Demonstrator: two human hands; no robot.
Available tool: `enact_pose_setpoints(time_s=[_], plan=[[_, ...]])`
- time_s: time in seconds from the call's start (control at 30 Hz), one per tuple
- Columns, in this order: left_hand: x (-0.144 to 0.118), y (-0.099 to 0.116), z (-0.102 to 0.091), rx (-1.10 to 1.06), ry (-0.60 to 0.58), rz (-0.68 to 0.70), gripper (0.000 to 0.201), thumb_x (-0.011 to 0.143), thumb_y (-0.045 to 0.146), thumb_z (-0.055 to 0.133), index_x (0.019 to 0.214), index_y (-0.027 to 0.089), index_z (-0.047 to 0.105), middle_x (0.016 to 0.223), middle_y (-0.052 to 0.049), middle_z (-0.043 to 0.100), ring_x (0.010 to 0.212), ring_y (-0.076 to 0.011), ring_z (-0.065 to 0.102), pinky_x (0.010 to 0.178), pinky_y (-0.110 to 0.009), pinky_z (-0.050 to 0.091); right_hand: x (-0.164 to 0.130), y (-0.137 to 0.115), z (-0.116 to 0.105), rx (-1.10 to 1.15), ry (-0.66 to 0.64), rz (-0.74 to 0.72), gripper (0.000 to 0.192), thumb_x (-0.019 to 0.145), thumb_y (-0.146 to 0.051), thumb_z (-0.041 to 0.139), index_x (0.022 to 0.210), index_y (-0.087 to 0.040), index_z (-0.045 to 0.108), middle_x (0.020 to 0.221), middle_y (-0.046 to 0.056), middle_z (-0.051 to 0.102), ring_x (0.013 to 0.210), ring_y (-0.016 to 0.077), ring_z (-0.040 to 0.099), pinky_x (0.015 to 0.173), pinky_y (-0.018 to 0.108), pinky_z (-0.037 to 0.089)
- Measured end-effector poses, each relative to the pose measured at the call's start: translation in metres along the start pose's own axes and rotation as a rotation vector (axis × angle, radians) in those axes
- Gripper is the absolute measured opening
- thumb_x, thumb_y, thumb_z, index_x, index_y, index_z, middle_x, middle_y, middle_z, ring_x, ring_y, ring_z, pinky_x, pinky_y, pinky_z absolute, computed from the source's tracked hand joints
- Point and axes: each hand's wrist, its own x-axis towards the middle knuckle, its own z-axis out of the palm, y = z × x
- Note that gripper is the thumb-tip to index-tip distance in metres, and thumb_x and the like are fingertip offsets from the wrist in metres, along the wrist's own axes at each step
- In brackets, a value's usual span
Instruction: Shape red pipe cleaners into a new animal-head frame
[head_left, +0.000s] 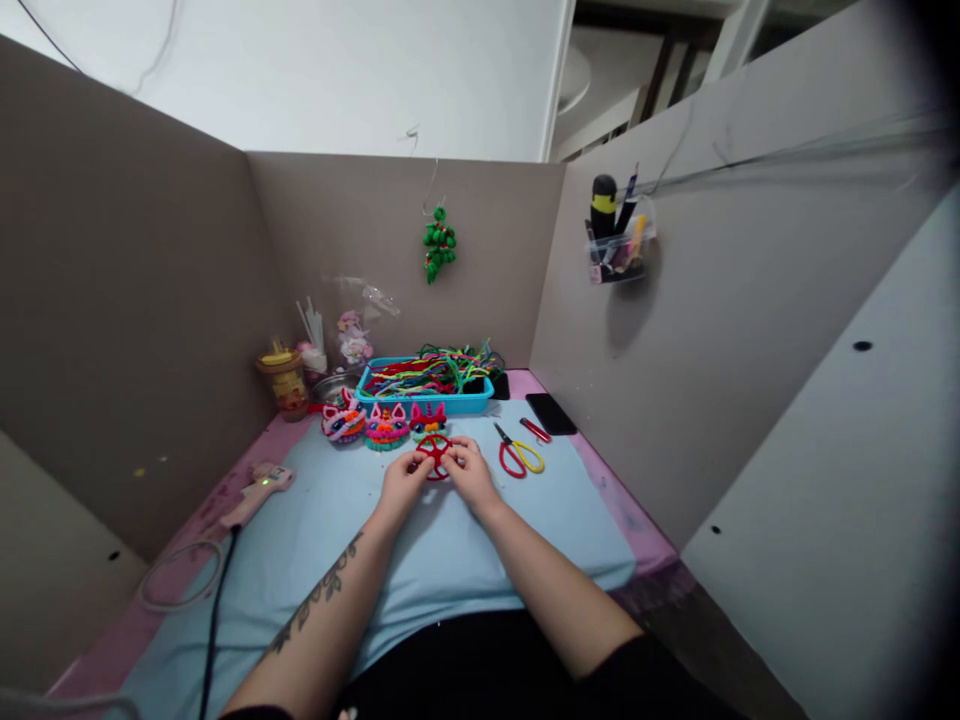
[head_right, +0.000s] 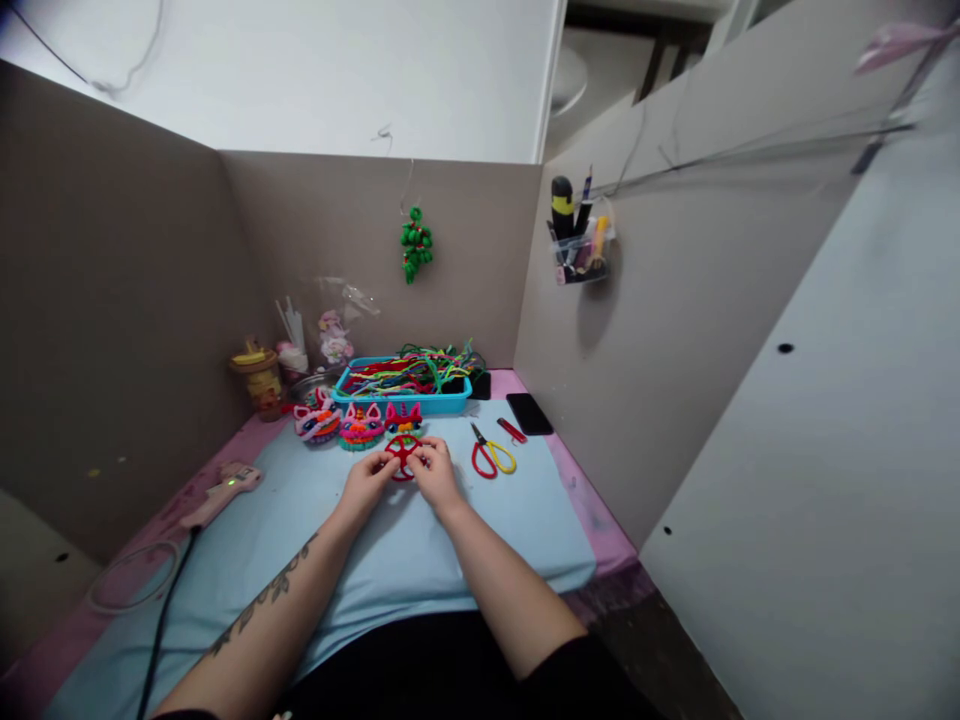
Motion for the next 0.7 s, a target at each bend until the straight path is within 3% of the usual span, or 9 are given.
enact_pose_setpoints(time_s=[0.7], plan=[[-0.002, 0.003, 0.002, -0.044, -0.003, -0.009, 0.028, 0.064, 0.041, 0.064, 0.063, 0.014, 0.060, 0.054, 0.002, 0.053, 0.052, -0.0103, 0.044, 0.052, -0.022, 0.033, -0.002, -0.010, 0.000, -0.034, 0.043, -0.061, 0.015, 0.071, -0.024, 0.057, 0.057, -0.018, 0.056, 0.111, 0.008, 0.048, 0.101, 0.0197, 0.051, 0.085, 0.031, 0.041]])
